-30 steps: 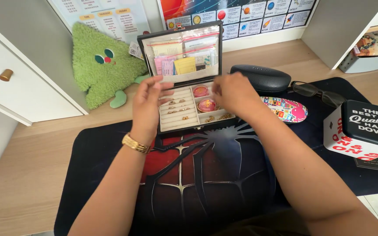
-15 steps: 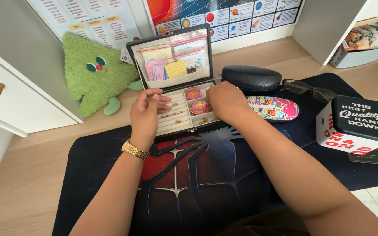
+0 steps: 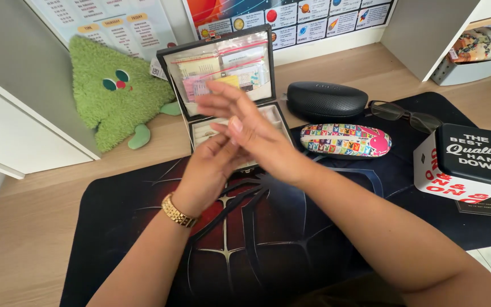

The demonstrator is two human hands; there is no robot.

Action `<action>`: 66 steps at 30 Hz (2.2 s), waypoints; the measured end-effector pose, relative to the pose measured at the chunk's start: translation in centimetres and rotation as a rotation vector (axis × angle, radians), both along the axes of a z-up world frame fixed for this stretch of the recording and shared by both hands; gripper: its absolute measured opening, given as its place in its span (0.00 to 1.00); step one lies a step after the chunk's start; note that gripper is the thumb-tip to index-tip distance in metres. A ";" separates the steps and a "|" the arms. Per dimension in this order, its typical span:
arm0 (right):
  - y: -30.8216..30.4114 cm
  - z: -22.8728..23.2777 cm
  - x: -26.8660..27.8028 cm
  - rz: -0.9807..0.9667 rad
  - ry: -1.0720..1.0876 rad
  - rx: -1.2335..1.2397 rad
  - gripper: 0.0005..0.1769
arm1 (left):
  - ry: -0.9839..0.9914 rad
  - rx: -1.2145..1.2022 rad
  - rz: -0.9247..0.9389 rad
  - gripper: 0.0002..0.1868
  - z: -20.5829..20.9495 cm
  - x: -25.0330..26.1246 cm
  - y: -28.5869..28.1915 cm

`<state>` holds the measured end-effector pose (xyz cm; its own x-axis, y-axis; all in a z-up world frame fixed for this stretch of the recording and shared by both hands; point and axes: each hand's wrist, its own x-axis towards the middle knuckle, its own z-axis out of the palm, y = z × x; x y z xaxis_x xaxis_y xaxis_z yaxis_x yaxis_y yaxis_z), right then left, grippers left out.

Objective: The person opens a jewelry box on the desk, puts rings onto their fingers, and fastens a wristwatch onto their wrist. They later take the watch off, place it back into its storage box, and handle a sunglasses case and eyeglasses on the desk.

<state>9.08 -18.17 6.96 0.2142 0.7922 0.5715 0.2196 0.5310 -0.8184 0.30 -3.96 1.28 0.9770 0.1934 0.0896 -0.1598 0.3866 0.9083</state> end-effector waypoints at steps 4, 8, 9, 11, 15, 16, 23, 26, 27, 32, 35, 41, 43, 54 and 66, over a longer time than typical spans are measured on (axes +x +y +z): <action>0.0 0.0 -0.3 0.036 0.041 -0.026 0.46 | 0.030 -0.149 -0.068 0.21 0.0 -0.4 -0.6; 0.1 -0.1 -0.5 0.087 0.038 -0.055 0.54 | -0.020 -0.158 -0.051 0.19 -0.4 -0.3 -1.0; 0.1 -0.2 -0.6 0.092 0.025 -0.080 0.55 | 0.001 -0.142 -0.012 0.19 -0.6 -0.3 -1.2; 0.1 -0.3 -0.9 0.130 0.033 -0.119 0.58 | 0.041 -0.110 0.066 0.19 -0.8 -0.1 -1.2; -0.1 -0.4 -1.5 0.179 0.002 -0.139 0.56 | 0.037 -0.111 0.153 0.19 -0.9 0.1 -0.5; -0.2 -0.4 -1.5 0.171 -0.034 -0.133 0.54 | 0.018 -0.109 0.166 0.18 -1.0 0.1 -0.2; 0.1 -0.1 -1.3 -0.464 -0.358 -0.175 0.18 | -0.106 -0.096 0.249 0.12 -0.9 0.7 3.2; 0.3 0.0 -1.0 -0.694 -0.606 0.011 0.16 | -0.145 -0.128 0.031 0.14 -0.9 0.4 3.3; 0.4 0.0 -0.9 -0.735 -0.670 0.047 0.18 | -0.129 -0.124 0.005 0.15 -0.9 0.3 3.0; 1.0 -0.3 -0.4 -0.764 -0.664 -0.076 0.10 | -0.056 -0.106 -0.076 0.17 -0.5 0.5 1.2; 1.1 -0.5 -0.2 -0.679 -0.471 -0.124 0.09 | -0.095 -0.140 -0.088 0.19 0.0 0.5 1.3; 0.9 -0.2 1.0 -0.730 -0.664 -0.093 0.07 | -0.082 -0.041 -0.092 0.21 0.2 0.5 1.9; 0.9 -0.5 1.1 -0.746 -0.716 -0.065 0.07 | -0.070 0.017 -0.052 0.20 0.0 0.8 2.1; 2.8 -3.4 2.9 -0.831 -0.637 -0.223 0.07 | -0.109 -0.054 0.731 0.12 -0.6 1.5 9.0; 6.9 -5.1 3.5 -0.790 -0.876 -0.270 0.06 | -0.083 -0.033 0.752 0.12 -0.4 2.4 7.2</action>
<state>12.57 -11.24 1.82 0.3163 0.7337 0.6014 0.9415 -0.1651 -0.2937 2.71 3.21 0.88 0.5710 0.8089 0.1399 -0.4586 0.1730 0.8716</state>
